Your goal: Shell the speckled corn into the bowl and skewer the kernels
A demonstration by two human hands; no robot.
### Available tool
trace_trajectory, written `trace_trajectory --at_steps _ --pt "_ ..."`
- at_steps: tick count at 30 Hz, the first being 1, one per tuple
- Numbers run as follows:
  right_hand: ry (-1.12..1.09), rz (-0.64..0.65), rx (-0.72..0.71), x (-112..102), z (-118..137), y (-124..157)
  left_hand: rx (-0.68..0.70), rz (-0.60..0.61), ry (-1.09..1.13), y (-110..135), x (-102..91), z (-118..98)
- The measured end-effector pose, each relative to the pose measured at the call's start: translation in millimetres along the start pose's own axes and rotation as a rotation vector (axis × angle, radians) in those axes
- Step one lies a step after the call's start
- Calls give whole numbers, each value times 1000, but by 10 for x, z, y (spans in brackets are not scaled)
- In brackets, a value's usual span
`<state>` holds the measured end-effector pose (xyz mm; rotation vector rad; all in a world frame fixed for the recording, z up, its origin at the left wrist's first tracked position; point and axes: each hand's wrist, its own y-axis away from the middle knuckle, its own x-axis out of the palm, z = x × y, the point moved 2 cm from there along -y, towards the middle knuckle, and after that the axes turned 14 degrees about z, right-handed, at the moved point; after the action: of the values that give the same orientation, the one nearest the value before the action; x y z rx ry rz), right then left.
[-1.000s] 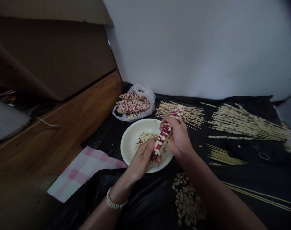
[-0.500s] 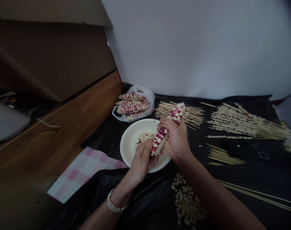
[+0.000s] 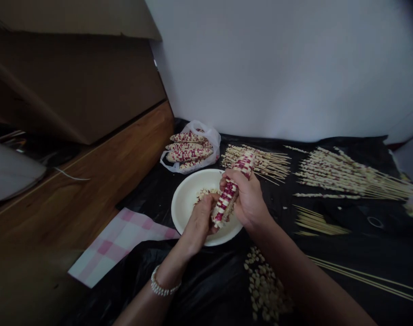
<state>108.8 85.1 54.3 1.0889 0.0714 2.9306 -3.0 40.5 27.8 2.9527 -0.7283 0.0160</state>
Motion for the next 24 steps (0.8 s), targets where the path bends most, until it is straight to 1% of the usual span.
trace_trajectory --at_steps 2,4,7,11,15,20,24 --pt "49 3 8 -17 -32 1 20 46 -19 16 -9 -22" --pt "124 -4 -9 -39 -61 1 17 68 -39 35 -18 -35" --pt "223 -47 -55 -77 -105 -1 44 26 -167 61 -28 -69" --pt "257 -99 -55 -104 -160 1 130 -31 -353 82 4 -102" --pt "283 -125 -41 -99 -167 21 126 -41 -448 95 42 -67" --pt "283 -127 -16 -68 -141 56 141 -55 -502 120 56 -41" --pt "261 -111 -8 -61 -99 50 121 -22 -448 119 51 -48"
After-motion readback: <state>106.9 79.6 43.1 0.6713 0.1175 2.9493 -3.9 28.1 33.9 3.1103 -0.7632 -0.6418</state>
